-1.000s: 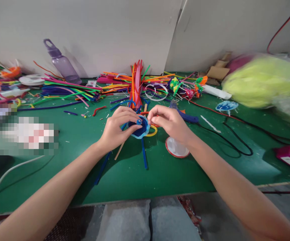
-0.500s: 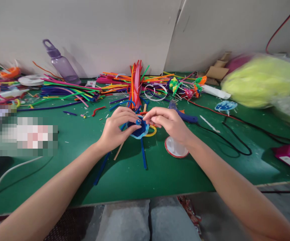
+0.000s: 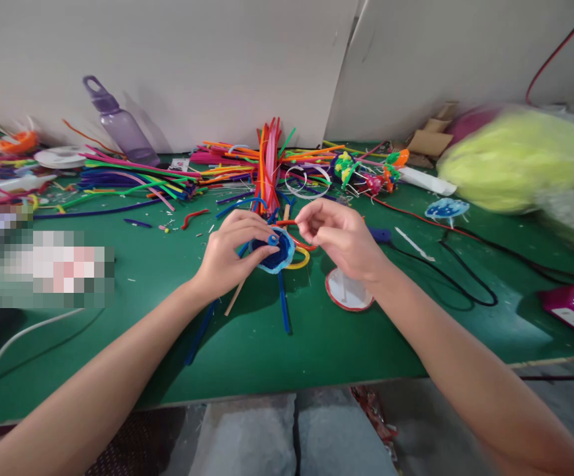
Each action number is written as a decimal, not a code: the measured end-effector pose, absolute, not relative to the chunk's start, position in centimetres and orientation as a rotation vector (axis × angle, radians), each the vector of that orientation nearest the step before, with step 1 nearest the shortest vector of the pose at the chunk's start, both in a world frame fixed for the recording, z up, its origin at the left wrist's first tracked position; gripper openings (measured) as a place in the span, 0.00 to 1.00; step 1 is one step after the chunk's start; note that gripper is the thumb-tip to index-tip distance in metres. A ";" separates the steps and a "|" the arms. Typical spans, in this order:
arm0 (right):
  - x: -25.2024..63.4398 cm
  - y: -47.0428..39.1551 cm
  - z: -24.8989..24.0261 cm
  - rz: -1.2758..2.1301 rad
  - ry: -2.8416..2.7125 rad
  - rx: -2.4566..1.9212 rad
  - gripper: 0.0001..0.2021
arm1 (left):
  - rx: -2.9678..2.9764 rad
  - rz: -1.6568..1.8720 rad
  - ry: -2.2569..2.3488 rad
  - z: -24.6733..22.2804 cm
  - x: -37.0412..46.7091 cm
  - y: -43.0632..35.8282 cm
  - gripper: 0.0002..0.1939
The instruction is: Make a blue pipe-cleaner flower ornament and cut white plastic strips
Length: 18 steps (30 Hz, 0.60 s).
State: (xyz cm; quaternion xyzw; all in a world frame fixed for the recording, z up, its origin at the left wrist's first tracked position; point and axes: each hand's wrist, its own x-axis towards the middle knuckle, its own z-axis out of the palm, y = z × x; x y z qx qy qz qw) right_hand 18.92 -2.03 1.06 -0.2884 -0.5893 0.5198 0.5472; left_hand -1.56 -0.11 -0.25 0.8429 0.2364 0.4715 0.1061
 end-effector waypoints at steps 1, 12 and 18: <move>18.9 -2.0 1.1 1.235 -1.392 -0.687 0.15 | 2.483 1.390 0.695 -0.2 -1.6 -0.1 0.05; 18.9 -2.0 1.0 1.267 -1.396 -0.682 0.14 | 2.493 1.392 0.692 -0.2 -1.6 -0.1 0.04; 18.9 -1.9 0.9 1.251 -1.419 -0.686 0.15 | 2.485 1.387 0.703 -0.2 -1.5 -0.1 0.05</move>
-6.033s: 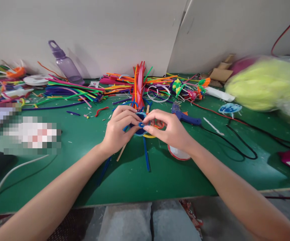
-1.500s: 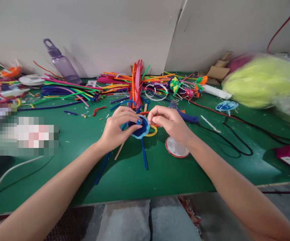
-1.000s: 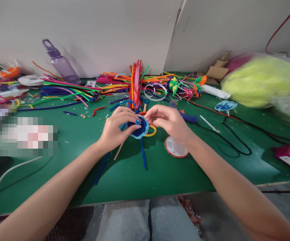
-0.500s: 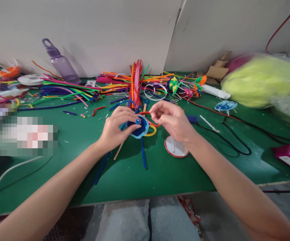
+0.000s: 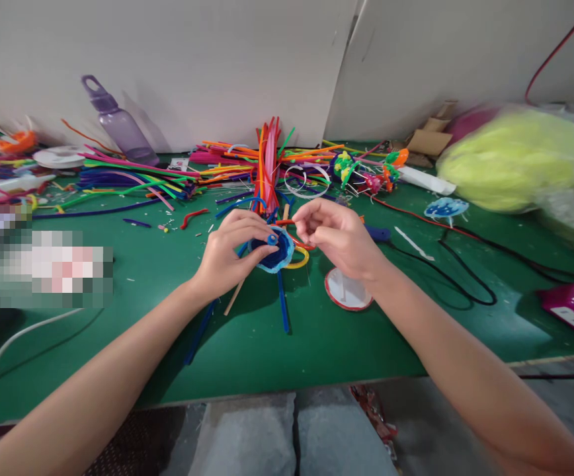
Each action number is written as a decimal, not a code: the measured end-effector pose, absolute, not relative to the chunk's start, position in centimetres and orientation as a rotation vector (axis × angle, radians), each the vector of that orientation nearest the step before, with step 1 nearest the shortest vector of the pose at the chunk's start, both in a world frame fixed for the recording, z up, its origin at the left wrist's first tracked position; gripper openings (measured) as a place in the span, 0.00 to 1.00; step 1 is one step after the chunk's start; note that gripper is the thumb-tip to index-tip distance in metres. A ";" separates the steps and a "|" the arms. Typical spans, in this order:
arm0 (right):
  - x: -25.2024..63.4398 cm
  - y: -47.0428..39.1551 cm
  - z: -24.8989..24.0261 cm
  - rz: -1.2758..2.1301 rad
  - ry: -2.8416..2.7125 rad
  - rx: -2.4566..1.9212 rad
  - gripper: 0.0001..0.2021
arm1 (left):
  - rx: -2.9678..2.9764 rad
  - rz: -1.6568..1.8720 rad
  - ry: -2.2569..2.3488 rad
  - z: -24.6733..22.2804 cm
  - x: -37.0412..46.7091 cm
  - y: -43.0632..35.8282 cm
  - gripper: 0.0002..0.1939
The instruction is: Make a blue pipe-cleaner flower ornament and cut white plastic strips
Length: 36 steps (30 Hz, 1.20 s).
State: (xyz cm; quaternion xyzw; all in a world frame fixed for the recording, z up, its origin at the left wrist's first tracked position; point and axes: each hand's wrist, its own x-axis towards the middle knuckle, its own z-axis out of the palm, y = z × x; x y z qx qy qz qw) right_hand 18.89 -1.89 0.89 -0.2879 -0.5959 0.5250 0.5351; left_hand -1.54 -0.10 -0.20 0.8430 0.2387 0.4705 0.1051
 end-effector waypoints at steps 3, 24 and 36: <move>18.9 -1.9 0.9 1.227 -1.430 -0.700 0.16 | 2.480 1.381 0.711 -0.2 -1.5 -0.1 0.05; 18.8 -2.0 1.0 1.270 -1.431 -0.676 0.16 | 2.486 1.392 0.696 -0.2 -1.5 -0.2 0.05; 19.0 -2.1 1.0 1.172 -1.454 -0.761 0.06 | 2.476 1.392 0.698 -0.1 -1.5 -0.2 0.05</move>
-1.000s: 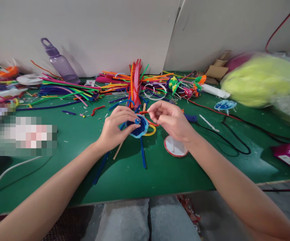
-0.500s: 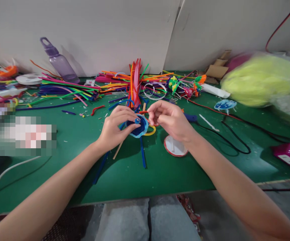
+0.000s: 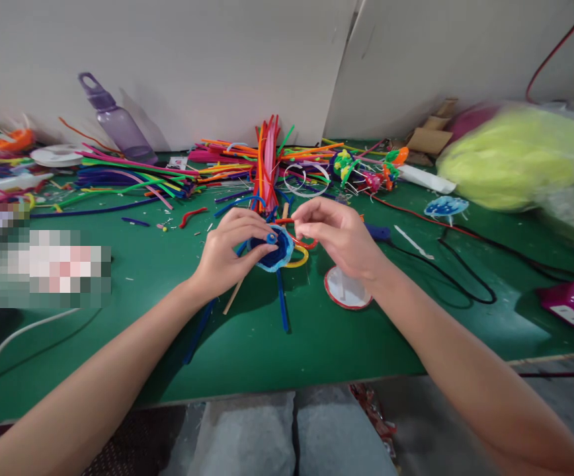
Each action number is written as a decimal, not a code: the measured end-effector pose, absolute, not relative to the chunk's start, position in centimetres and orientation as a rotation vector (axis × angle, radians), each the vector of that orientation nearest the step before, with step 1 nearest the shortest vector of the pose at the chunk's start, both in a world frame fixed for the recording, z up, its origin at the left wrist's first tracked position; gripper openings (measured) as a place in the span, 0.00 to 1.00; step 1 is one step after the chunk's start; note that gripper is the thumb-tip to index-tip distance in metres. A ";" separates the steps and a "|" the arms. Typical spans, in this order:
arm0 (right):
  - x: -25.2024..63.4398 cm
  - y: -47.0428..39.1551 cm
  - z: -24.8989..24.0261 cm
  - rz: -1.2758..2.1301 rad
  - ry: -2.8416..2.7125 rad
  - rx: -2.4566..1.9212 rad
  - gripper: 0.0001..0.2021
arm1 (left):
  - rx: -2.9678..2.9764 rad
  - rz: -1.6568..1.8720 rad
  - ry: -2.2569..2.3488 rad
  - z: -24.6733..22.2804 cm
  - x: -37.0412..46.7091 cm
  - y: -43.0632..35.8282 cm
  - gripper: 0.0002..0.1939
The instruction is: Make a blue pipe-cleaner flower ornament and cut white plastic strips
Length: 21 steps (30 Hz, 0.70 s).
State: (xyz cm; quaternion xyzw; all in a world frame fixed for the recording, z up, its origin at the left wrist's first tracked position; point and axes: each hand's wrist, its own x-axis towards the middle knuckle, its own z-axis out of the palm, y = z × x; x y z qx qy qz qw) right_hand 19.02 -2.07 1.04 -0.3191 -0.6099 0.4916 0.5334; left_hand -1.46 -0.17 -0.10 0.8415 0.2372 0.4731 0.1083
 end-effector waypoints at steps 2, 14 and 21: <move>19.0 -2.2 1.2 1.129 -1.474 -0.810 0.04 | 2.475 1.385 0.703 0.0 -1.5 -0.2 0.05; 17.8 -3.1 1.2 0.504 -1.888 -0.815 0.01 | 2.532 1.382 0.672 -0.3 -1.3 -0.1 0.09; 17.6 -3.1 0.9 0.377 -1.973 -0.784 0.03 | 2.566 1.400 0.668 -0.5 -1.3 0.0 0.09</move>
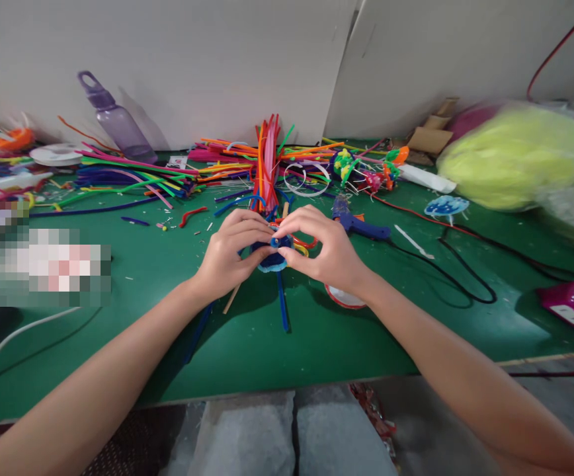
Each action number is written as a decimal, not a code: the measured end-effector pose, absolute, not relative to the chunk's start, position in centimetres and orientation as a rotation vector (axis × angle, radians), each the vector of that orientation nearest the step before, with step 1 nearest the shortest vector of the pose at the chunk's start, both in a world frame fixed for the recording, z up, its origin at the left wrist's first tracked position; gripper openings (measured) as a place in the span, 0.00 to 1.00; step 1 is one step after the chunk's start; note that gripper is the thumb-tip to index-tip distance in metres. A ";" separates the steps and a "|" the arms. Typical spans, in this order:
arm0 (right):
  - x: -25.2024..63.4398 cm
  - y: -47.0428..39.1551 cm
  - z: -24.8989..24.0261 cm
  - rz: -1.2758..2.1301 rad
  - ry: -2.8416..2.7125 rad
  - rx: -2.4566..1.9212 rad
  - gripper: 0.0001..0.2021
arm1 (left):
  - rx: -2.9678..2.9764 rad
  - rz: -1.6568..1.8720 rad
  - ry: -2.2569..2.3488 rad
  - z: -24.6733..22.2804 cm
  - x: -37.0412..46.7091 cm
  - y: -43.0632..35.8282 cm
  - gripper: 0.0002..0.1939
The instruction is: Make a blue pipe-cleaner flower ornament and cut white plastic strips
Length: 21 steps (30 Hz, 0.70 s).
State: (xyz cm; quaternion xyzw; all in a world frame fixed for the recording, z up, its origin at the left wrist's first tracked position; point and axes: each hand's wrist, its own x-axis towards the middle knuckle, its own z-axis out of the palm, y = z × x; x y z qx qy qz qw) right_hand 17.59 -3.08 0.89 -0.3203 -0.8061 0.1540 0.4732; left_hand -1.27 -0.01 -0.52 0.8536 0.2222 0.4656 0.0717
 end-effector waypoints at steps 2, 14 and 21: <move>17.5 -3.1 0.8 0.375 -1.971 -0.796 0.03 | 2.579 1.405 0.663 -0.6 -1.3 0.0 0.09; 17.1 -3.3 0.5 0.313 -1.924 -0.826 0.05 | 2.627 1.399 0.660 -0.5 -1.2 -0.2 0.04; 17.2 -3.3 0.4 0.314 -1.922 -0.825 0.05 | 2.655 1.374 0.618 -0.4 -1.2 -0.1 0.04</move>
